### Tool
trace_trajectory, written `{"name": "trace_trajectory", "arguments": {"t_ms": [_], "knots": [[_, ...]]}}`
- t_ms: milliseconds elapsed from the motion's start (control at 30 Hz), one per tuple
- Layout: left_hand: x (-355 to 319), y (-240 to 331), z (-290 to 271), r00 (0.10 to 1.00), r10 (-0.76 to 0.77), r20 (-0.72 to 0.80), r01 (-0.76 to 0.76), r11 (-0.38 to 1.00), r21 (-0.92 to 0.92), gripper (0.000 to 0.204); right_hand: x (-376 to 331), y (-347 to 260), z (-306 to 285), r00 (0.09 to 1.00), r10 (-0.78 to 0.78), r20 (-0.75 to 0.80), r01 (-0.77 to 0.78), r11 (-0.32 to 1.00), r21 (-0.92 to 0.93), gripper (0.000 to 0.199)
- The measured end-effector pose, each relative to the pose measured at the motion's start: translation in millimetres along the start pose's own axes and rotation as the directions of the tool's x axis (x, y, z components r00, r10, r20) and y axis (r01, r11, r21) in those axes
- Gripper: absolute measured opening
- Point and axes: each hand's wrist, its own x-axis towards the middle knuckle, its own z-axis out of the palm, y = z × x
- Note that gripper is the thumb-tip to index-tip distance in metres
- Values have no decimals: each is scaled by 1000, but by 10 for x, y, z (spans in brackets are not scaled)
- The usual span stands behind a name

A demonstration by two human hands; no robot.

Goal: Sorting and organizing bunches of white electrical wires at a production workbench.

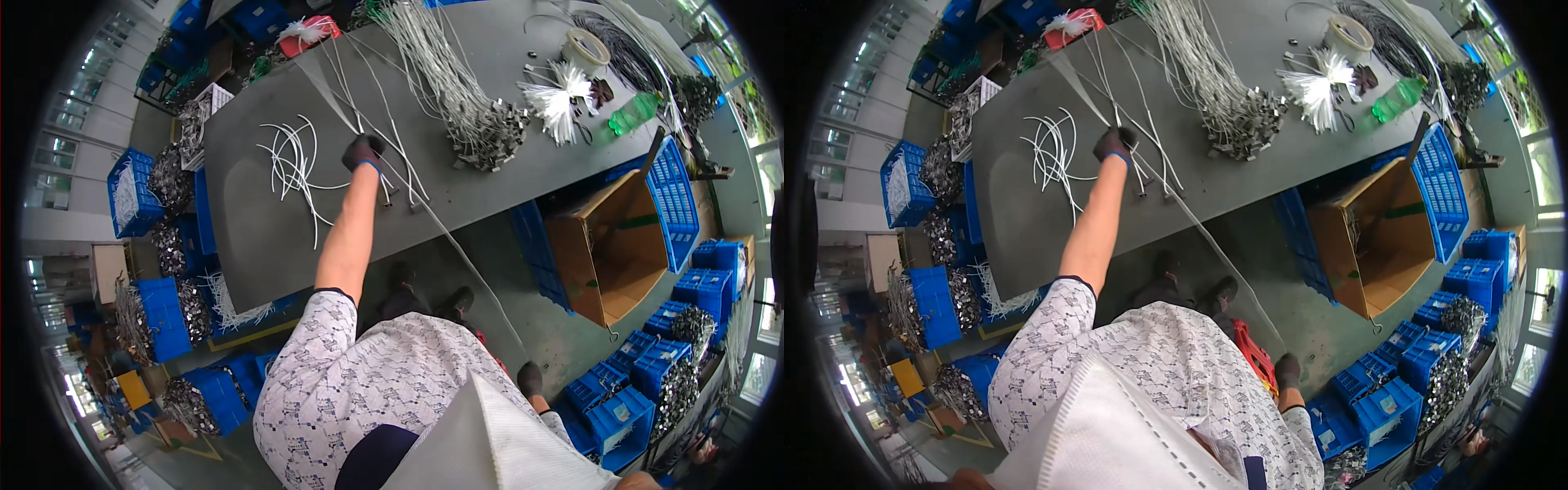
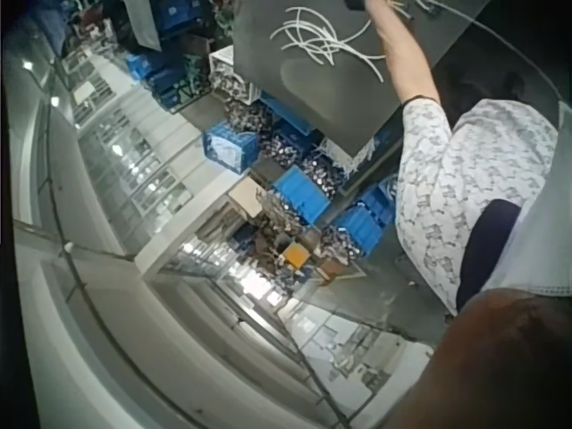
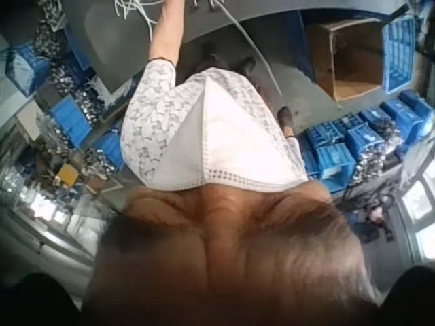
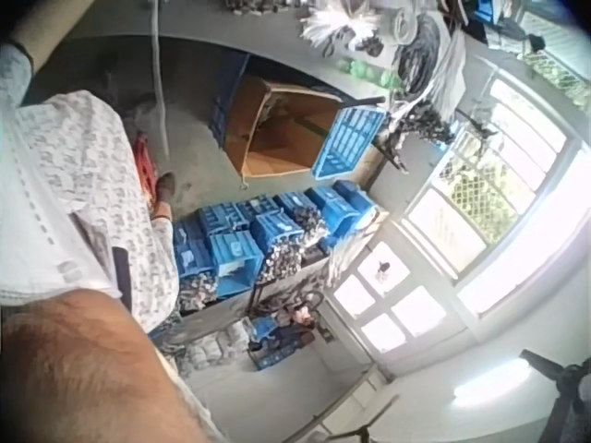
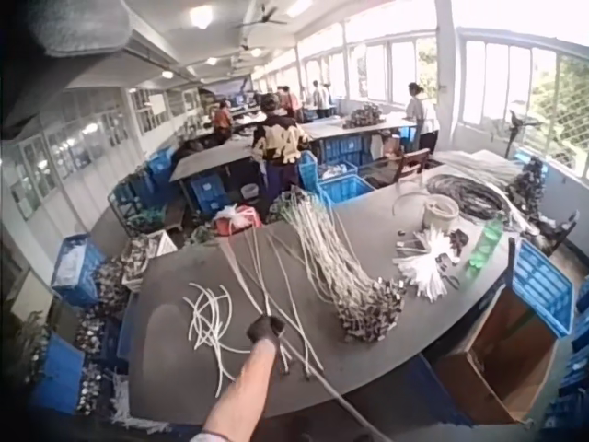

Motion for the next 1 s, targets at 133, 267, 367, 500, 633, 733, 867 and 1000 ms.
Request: {"name": "trace_trajectory", "arguments": {"t_ms": [133, 267, 367, 500, 633, 733, 867, 1000], "knots": [[460, 11, -489, 984, 33, 177, -70, 976, 207, 28, -52, -49, 158, 998, -19, -68, 24, 997, 75, 16], [478, -395, -1039, 941, -63, 333, -3, 981, 195, 11, -185, -701, 18, 992, -43, -116, 57, 992, 113, 14], [-67, -350, -822, 890, -312, 332, 300, 950, 88, 10, -158, -1076, 55, 995, -26, -92, 56, 940, 338, 15], [-726, -273, -541, 835, -375, 402, 320, 926, 200, 13, 615, -2082, 90, 951, -287, -111, 298, 768, 567, 19], [-1029, -509, -252, 775, -389, 498, 320, 921, 222, 17, 610, -3757, -943, 913, -397, -97, 344, 618, 707, 20], [-889, -404, 38, 549, -613, 569, 688, 717, 108, 23, 744, -3777, -1055, 843, -487, -227, 535, 727, 430, 21], [239, -659, -100, 926, -142, 350, 212, 962, -170, 44, 762, -2890, -998, 845, -534, -27, 529, 828, 188, 26], [267, 7, 250, 968, -107, 226, 175, 936, -306, 45, 728, -1761, -808, 925, -364, 113, 367, 930, -14, 31]]}}
